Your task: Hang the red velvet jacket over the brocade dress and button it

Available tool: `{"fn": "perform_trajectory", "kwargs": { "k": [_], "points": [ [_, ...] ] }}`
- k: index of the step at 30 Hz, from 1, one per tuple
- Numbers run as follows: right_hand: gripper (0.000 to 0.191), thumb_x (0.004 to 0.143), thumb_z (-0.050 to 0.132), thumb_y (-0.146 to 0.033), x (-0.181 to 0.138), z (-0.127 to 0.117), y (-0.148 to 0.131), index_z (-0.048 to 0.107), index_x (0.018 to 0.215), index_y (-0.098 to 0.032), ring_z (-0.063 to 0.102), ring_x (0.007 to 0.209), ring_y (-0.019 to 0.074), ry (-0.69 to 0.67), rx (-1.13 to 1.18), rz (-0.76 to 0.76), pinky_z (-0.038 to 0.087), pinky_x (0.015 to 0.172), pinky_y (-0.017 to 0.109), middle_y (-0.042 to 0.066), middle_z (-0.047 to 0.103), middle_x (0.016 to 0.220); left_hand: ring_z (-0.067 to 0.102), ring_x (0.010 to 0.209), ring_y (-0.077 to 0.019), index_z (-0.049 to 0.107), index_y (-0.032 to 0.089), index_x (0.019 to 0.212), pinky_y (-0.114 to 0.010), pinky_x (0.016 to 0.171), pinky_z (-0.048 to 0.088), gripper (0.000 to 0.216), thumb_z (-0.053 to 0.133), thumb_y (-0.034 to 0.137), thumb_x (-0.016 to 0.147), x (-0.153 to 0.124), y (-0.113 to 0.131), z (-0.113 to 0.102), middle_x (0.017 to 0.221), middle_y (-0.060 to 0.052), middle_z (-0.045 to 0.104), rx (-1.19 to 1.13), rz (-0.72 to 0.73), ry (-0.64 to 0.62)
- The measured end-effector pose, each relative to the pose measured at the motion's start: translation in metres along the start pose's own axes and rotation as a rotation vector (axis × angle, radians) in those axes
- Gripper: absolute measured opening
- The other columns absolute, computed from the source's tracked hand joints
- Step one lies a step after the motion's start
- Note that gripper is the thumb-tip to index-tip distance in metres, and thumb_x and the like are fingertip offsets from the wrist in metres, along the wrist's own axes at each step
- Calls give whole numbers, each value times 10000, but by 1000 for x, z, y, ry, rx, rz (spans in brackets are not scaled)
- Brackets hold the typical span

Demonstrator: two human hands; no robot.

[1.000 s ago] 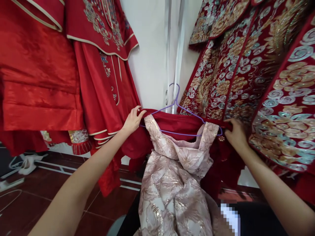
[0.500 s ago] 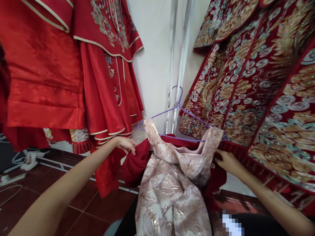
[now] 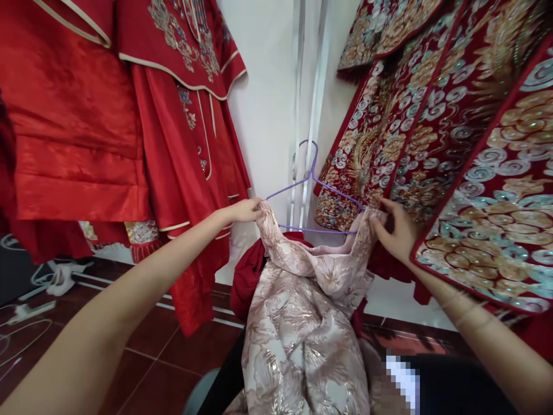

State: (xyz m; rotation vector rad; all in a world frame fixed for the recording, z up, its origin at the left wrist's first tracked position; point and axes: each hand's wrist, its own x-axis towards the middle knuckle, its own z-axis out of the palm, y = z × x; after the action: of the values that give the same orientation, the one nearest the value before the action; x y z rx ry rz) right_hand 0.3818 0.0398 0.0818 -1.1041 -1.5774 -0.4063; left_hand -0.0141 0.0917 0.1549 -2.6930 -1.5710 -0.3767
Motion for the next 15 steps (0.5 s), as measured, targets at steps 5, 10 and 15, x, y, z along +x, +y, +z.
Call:
{"fn": "perform_trajectory", "kwargs": {
  "k": [5, 10, 15],
  "points": [
    [397, 896, 439, -323, -13, 12, -18, 552, 1206, -103, 553, 1084, 294, -63, -242, -101, 423, 957, 474, 173, 619, 1148, 651, 944, -207, 595, 126, 1027, -294, 842, 449, 444, 229, 375, 985, -8, 5, 8, 993, -135, 693, 350, 91, 180],
    [327, 945, 360, -286, -21, 7, -21, 622, 1082, -146, 594, 949, 239, 56, -194, -90, 464, 880, 398, 123, 669, 1002, 672, 890, -236, 559, 150, 1154, -302, 727, 463, 446, 207, 368, 990, -30, 9, 5, 1022, -128, 695, 483, 76, 206],
    [312, 944, 357, -281, -19, -1, -24, 638, 1017, -170, 603, 916, 233, 127, -146, -92, 460, 871, 399, 112, 673, 954, 680, 887, -230, 518, 191, 1240, -295, 715, 465, 435, 209, 370, 992, -44, 15, 9, 1043, -100, 701, 462, -1, 256]
  ]
}}
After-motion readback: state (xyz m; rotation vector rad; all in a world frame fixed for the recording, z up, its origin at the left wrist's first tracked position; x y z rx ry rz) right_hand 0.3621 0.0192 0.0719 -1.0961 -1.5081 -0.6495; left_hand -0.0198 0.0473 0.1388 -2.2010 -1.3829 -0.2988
